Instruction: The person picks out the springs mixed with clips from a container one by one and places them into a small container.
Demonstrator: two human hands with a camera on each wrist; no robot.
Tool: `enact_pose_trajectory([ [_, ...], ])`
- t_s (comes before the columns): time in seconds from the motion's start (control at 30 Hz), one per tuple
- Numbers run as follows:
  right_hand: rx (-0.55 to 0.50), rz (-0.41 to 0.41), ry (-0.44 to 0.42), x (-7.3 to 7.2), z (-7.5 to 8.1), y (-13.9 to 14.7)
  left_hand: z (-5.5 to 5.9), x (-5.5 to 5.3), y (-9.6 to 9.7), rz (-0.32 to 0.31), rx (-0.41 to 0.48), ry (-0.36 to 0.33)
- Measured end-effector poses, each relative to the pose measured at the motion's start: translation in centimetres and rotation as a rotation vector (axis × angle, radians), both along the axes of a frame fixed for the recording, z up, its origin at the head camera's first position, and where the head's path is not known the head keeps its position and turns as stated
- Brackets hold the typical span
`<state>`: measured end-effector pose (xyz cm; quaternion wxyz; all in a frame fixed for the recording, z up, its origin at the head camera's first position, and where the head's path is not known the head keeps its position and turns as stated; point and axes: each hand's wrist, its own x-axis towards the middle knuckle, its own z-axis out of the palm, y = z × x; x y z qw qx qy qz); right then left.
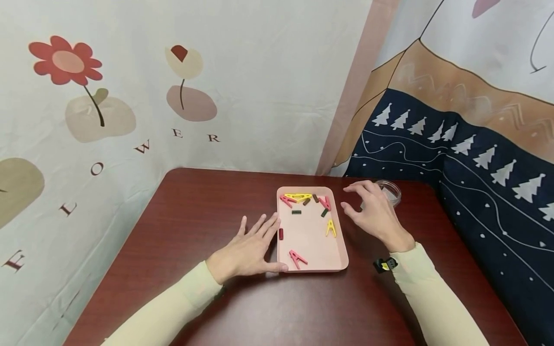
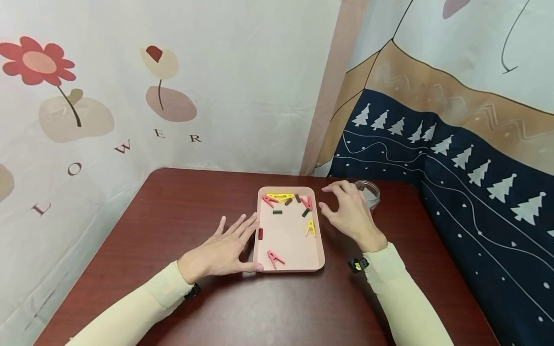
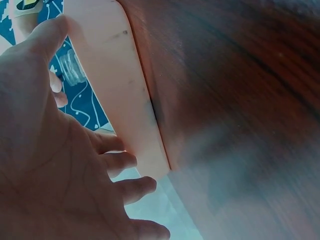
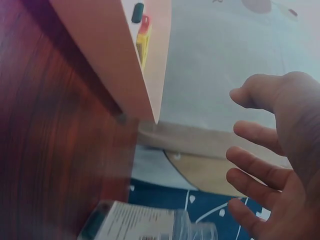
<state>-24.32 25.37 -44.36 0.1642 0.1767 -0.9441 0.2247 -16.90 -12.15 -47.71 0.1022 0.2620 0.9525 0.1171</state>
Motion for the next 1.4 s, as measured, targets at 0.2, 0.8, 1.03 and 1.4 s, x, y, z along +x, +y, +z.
enact_pose_trajectory([
  [0.2, 0.022, 0.025, -0.054, 0.2, 0.3, -1.4, 0.2, 0.0, 0.1, -0.006, 0.010, 0.008],
  [0.8, 0.128, 0.230, -0.103, 0.4, 0.4, -7.0, 0.1, -0.2, -0.2, -0.007, -0.012, 0.015],
  [1.03, 0.170, 0.299, -0.066, 0.1, -0.2, -8.6, 0.1, -0.1, -0.3, -0.011, -0.012, 0.017],
  [1.4, 0.214, 0.373, -0.124, -0.6, -0.8, -10.3, 0.1, -0.2, -0.2, -0.008, -0.012, 0.013],
])
